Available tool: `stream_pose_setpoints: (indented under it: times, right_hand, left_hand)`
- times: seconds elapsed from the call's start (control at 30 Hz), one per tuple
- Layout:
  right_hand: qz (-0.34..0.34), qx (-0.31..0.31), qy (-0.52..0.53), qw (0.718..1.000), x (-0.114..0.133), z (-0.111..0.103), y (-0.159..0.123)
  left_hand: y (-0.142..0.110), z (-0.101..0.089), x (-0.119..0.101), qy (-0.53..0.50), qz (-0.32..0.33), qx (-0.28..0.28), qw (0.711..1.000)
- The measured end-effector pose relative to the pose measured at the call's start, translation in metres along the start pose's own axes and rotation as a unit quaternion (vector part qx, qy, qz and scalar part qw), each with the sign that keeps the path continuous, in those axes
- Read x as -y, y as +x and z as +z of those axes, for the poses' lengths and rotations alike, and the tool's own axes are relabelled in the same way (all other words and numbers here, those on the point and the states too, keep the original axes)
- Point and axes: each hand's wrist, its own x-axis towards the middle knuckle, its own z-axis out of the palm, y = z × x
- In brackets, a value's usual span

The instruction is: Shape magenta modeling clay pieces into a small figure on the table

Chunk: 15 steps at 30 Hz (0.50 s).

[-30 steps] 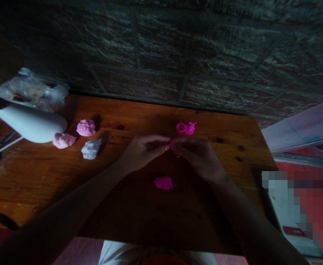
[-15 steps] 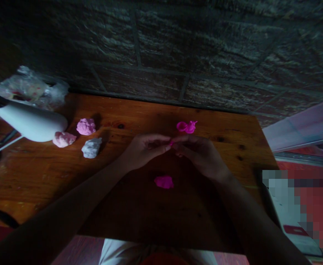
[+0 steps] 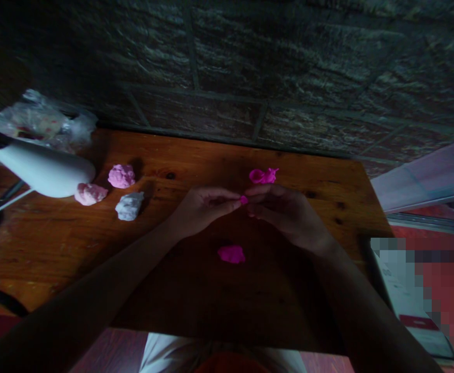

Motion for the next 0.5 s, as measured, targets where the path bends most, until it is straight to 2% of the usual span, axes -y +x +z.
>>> stream_pose_setpoints:
  times: [0.17, 0.5]
  right_hand:
    - [-0.031, -0.013, -0.034, 0.999, -0.0022, 0.0029, 0.0012]
    - [-0.049, -0.039, -0.08, 0.995, -0.0041, 0.0087, 0.0019]
  left_hand:
    - [-0.0003, -0.0004, 0.0007, -0.012, 0.001, 0.003, 1.0]
    - [-0.0002, -0.0016, 0.0021, 0.012, 0.016, 0.017, 1.0]
